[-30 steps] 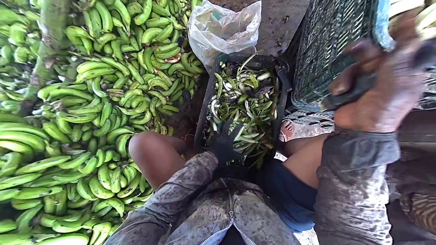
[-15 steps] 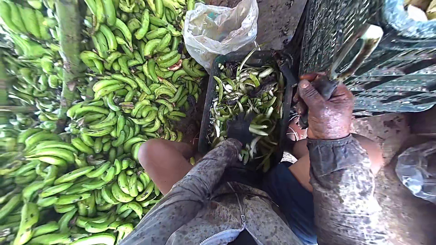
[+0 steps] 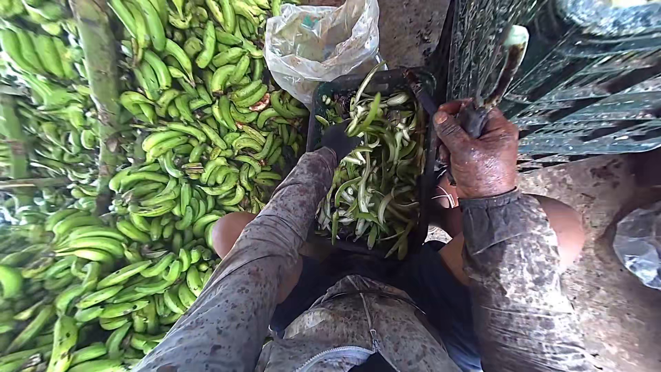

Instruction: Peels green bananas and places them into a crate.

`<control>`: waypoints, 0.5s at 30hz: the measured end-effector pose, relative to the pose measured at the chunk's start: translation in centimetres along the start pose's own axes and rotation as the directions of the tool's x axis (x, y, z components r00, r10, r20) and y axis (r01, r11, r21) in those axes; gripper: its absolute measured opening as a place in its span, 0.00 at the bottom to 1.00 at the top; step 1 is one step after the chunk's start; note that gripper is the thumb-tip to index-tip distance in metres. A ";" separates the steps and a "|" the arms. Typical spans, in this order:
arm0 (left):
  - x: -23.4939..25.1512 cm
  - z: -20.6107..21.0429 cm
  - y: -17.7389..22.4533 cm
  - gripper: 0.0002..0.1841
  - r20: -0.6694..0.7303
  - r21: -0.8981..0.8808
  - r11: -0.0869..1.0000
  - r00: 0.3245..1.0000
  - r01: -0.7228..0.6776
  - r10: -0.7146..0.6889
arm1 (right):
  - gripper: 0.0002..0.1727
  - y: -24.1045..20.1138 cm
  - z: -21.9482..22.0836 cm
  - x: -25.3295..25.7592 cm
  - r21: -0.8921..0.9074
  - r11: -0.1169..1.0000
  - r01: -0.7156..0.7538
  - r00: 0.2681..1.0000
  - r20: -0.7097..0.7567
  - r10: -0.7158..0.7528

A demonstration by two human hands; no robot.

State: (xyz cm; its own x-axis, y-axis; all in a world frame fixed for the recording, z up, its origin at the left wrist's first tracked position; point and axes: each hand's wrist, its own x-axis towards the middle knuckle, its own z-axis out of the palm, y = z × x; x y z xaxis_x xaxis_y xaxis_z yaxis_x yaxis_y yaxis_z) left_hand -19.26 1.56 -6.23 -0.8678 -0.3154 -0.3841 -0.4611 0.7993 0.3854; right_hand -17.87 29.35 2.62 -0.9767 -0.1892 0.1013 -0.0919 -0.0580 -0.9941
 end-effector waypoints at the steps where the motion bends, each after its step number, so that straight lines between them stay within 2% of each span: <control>1: 0.1 -0.5 0.3 0.30 0.034 -0.058 0.997 0.998 0.060 -0.058 | 0.12 0.2 0.0 0.1 -0.010 1.000 0.001 1.000 0.000 -0.001; 4: 0.6 -0.9 0.4 0.34 0.085 -0.114 0.988 0.992 0.101 -0.092 | 0.12 0.4 0.2 0.5 -0.056 0.998 -0.015 1.000 -0.003 0.015; 7: 0.5 -1.4 0.1 0.35 0.144 -0.288 0.950 0.986 0.118 -0.079 | 0.13 0.4 0.4 0.7 -0.100 0.995 -0.027 1.000 0.008 0.028; 10: 0.4 -2.7 0.4 0.37 0.134 -0.332 0.935 0.988 0.122 -0.081 | 0.14 0.4 0.8 1.0 -0.124 0.991 -0.048 0.999 0.016 0.050; 12: 0.2 -4.0 1.4 0.37 0.076 -0.279 0.956 0.994 0.093 -0.075 | 0.14 0.5 0.9 1.1 -0.113 0.993 -0.035 0.999 0.019 0.038; 15: 0.8 -5.2 2.8 0.35 -0.045 -0.024 0.999 0.998 -0.036 0.034 | 0.13 0.3 1.1 1.0 -0.085 0.996 -0.015 1.000 0.004 0.015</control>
State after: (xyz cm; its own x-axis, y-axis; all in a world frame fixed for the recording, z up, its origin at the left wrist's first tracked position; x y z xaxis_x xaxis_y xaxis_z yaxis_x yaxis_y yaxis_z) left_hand -22.18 0.89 -1.07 -0.8905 -0.3102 -0.3328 -0.4343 0.7974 0.4190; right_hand -18.63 28.05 2.49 -0.9773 -0.1937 0.0861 -0.0932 0.0282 -0.9952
